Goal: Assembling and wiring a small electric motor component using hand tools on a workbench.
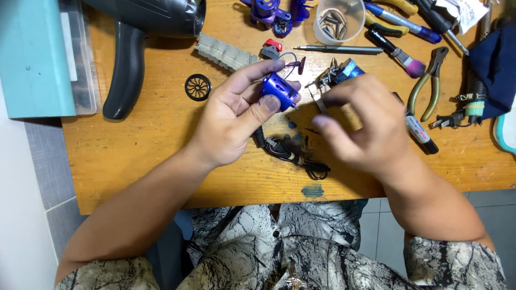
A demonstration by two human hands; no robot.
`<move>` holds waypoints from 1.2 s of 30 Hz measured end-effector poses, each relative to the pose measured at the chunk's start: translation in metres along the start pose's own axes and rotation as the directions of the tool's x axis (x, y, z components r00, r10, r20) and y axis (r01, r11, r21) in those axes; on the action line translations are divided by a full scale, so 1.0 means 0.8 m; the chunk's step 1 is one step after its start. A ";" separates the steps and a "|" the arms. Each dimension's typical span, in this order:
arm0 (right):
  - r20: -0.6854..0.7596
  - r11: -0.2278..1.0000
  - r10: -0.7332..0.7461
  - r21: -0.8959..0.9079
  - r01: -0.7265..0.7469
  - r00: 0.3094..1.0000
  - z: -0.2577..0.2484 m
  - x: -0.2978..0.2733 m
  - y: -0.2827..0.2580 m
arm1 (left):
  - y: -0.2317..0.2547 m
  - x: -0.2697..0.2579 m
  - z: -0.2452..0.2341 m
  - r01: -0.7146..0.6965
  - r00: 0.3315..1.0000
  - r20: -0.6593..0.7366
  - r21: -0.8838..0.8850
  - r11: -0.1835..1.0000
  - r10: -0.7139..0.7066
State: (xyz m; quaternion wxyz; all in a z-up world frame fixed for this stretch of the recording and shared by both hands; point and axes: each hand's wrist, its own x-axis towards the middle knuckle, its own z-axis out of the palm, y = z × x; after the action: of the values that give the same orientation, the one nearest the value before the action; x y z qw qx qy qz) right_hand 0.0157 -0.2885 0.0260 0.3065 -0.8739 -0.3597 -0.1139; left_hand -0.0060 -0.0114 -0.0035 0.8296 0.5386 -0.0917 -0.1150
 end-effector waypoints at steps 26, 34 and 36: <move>-0.118 0.999 -0.038 0.033 0.043 0.992 -0.032 -0.004 0.042 | 0.019 -0.009 0.006 0.018 0.999 0.020 0.381 0.925 -0.028; 0.054 0.790 0.442 -0.497 -0.360 0.895 -0.056 -0.011 0.128 | 0.022 -0.015 -0.012 0.302 0.943 0.076 0.218 0.928 -0.325; 0.001 0.815 0.397 -0.460 -0.352 0.918 -0.049 -0.004 0.134 | 0.024 -0.015 -0.010 0.296 0.944 0.087 0.212 0.931 -0.320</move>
State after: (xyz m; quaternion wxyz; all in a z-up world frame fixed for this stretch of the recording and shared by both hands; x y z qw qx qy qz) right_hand 0.0888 -0.3738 0.0072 0.0941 -0.9788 -0.1587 -0.0889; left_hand -0.0138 0.0062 0.0105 0.7372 0.6175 -0.0664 -0.2663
